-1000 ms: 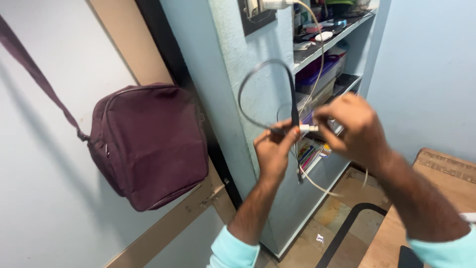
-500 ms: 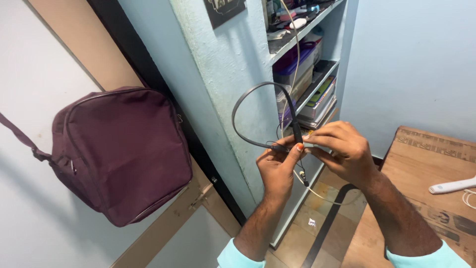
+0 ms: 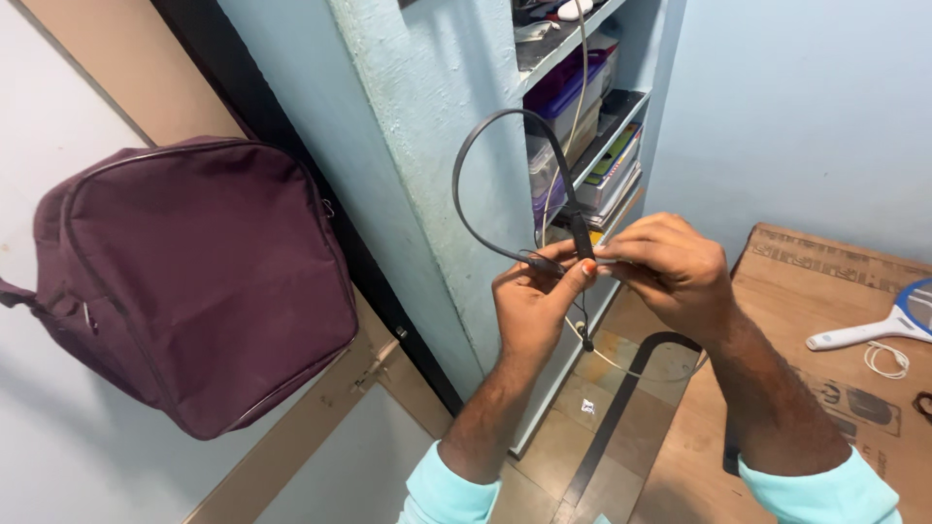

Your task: The person organizes various electronic accessories on a wooden table. They handle multiple charging cables, adapters, and a pair of earphones, coiling and arranging them alongside mobile phones and a smartwatch.

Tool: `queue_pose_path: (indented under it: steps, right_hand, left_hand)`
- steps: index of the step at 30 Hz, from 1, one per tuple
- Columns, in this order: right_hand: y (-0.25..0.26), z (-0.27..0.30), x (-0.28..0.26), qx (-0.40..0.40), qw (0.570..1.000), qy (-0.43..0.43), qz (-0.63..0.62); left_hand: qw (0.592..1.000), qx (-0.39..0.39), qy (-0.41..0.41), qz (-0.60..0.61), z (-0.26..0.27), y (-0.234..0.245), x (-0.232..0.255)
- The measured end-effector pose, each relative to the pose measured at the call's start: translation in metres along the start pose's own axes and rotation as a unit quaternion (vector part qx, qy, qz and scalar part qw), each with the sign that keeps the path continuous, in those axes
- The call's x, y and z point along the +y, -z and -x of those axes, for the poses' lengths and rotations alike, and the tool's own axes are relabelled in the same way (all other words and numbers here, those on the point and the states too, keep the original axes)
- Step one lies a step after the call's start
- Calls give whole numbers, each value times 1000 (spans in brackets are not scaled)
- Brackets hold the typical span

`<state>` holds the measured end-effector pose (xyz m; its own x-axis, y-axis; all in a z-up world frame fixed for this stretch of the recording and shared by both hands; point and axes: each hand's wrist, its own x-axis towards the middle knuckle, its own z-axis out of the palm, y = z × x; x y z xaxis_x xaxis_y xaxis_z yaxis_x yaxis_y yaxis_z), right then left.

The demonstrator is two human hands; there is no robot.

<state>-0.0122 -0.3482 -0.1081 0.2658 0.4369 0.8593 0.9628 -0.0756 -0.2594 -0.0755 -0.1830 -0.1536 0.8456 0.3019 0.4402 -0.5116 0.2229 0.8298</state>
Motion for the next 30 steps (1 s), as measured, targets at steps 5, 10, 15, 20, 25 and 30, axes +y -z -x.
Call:
queue_pose_path:
  steps: [5,10,15,20,25,30]
  right_hand:
    - [-10,-1,-2,-10,1000,-26,7]
    - [-21,-1,-1,-19,999,-31,14]
    - [-29,-3,2,-31,999,-36,12]
    - [-36,0,2,-23,999,-38,20]
    - [-41,3,2,-11,997,-79,-8]
    - [-48,8,-7,21,996,-49,75]
  left_hand:
    - [1000,3,-1,-16,-2,9,0]
    - [1000,7,3,4,-5,17,-2]
    - [1000,11,12,16,-7,24,-3]
    - [1000,9,15,4,-10,30,-6]
    - [999,-4,31,9,-12,36,-10]
    - [997,4,58,41,-16,37,-15]
